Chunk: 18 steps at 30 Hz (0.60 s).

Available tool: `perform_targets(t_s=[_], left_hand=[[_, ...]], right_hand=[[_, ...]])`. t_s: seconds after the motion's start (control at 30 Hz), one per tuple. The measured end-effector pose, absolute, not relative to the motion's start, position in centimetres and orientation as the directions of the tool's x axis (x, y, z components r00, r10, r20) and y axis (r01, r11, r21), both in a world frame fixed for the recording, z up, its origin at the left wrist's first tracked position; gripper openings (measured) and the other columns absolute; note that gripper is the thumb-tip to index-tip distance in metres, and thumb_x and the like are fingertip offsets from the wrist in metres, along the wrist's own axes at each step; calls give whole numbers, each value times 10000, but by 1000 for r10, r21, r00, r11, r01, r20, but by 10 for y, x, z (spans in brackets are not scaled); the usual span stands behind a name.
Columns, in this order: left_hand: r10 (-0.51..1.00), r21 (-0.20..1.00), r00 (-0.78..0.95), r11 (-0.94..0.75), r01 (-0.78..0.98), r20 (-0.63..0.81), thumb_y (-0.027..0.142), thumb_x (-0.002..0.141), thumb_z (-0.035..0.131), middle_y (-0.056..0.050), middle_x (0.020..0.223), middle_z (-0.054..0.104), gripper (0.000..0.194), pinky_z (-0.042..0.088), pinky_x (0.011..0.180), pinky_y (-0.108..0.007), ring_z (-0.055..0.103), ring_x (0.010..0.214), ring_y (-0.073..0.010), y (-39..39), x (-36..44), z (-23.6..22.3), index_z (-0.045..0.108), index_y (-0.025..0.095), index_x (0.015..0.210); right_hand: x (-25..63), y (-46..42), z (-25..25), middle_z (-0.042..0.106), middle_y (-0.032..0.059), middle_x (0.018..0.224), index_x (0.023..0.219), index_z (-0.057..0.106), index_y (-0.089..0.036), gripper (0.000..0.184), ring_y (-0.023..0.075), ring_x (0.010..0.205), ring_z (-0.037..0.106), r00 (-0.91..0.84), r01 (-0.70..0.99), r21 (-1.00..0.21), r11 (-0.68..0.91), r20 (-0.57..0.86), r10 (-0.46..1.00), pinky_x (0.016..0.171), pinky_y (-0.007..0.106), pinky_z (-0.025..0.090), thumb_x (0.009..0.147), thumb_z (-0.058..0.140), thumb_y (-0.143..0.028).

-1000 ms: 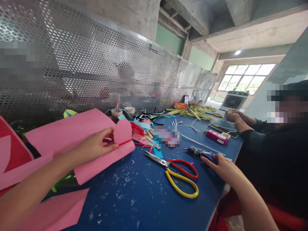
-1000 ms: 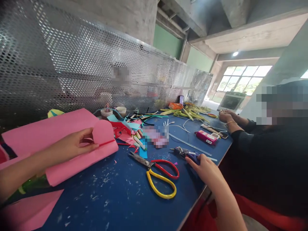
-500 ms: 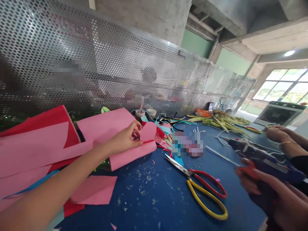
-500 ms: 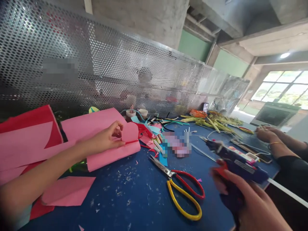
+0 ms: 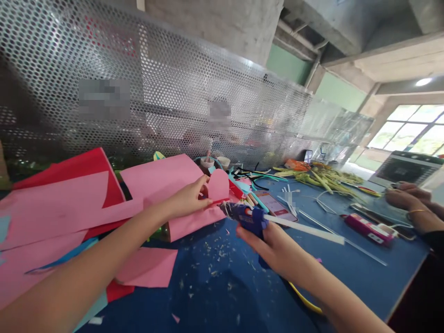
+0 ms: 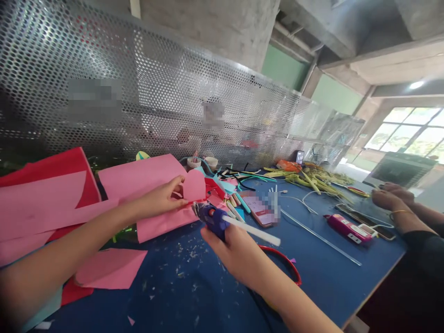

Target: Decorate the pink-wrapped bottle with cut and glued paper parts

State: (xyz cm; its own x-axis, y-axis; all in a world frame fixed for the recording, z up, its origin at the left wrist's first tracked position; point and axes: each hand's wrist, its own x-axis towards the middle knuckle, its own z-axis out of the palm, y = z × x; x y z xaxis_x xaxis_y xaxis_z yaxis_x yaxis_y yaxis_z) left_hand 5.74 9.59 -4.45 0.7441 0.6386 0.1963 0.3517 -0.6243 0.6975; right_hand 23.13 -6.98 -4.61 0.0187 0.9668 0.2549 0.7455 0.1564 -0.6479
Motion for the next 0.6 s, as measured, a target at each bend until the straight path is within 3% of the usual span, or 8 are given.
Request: perform_targets(t_s=[0.07,0.2,0.6], left_hand=[[641,700,743,-619,355,190,314,751,568,-134,1008,646,506,469,735,-354,618,907,-266,94,58,-43,393,152,1197],[644,704,743,-613,360,181,304,739,565,-138,1007,652,510,466,720,-345,618,904,-271,92,59,-41,410,133,1194],[626,698,752,-632,336,205,315,747,558,-135,1003,646,466,473,724,-368,619,896,-278,92,58,-42,423,148,1160]], right_hand=[[232,-68,-48,449,-29,581,768,541,-190,324,140,533,458,4,711,-690,137,199,980,483,259,388,882,426,-470],[231,-66,-50,378,-50,571,805,536,-181,335,120,514,403,-10,664,-737,124,157,988,449,240,324,880,415,-485],[227,-61,-47,392,-47,547,784,548,-185,291,117,496,408,-12,675,-729,114,144,990,425,228,309,871,431,-437]])
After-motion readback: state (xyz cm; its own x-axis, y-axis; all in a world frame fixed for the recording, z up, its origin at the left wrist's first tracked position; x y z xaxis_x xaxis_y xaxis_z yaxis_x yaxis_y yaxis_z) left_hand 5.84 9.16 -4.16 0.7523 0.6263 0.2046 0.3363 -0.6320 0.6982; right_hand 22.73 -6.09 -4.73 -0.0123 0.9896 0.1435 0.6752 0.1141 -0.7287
